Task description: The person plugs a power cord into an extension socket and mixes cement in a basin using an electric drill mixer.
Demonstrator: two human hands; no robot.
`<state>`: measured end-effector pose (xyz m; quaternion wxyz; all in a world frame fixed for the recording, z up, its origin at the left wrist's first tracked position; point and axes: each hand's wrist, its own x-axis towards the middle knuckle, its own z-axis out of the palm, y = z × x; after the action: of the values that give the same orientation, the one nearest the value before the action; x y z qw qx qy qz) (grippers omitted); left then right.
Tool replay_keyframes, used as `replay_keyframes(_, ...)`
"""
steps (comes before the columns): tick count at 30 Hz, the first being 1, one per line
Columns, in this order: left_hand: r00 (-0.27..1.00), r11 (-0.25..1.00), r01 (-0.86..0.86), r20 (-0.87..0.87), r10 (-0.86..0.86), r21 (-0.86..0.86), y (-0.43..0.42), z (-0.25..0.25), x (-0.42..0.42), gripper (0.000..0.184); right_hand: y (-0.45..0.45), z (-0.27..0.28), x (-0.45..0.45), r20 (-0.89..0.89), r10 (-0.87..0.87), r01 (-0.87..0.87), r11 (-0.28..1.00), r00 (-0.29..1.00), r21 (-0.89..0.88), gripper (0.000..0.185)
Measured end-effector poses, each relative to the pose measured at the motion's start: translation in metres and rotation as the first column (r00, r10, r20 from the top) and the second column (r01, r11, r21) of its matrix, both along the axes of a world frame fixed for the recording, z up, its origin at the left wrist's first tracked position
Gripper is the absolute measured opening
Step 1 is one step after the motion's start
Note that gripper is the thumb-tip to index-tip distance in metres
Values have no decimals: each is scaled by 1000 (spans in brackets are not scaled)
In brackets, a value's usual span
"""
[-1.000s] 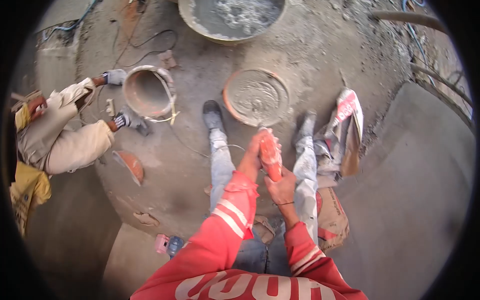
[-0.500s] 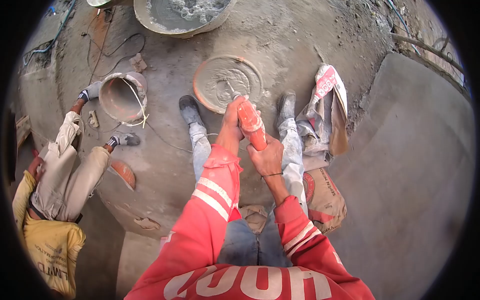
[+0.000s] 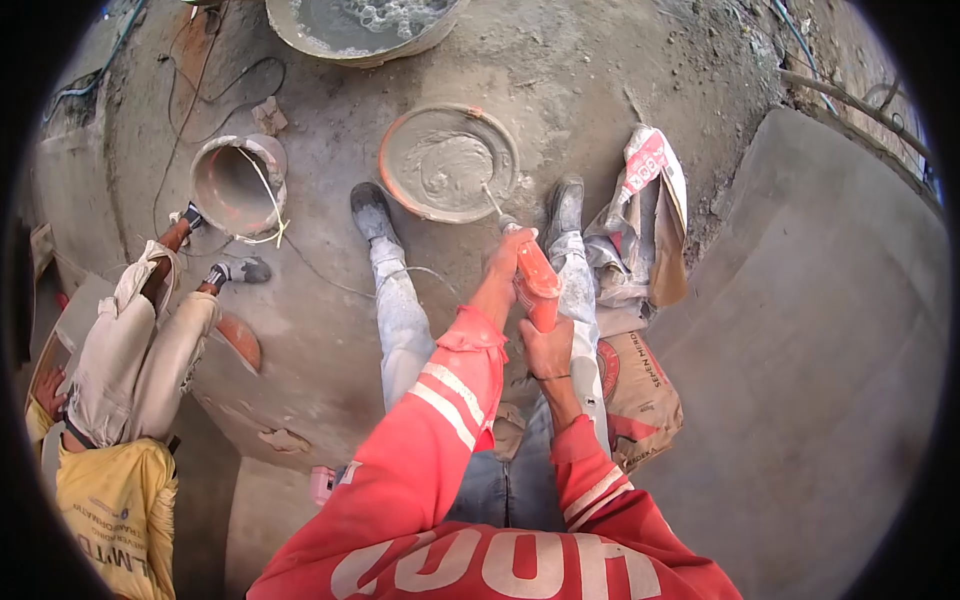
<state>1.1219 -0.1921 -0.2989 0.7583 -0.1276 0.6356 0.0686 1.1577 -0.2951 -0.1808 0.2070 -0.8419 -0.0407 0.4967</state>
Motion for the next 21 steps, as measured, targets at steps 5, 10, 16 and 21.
replay_keyframes(5, 998, 997, -39, 43, 42, -68, -10, 9, -21, 31, -4, 12, -6, 61, 197, -199, 980, 978, 27, 17)
replay_keyframes(10, 967, 980, -185, 166, 195, -75, 18, 34, -54, 29, 52, 48, -18, 21, 218, -218, 976, 976, -1, 29)
replay_keyframes(16, 954, 979, -196, 221, 204, -55, 34, 33, -72, 23, 60, 43, -35, 40, 248, -249, 968, 968, 12, 33)
replay_keyframes(21, 945, 974, -222, 236, 228, -52, 38, 31, -74, 23, 65, 40, -39, 82, 260, -265, 963, 962, 48, 32)
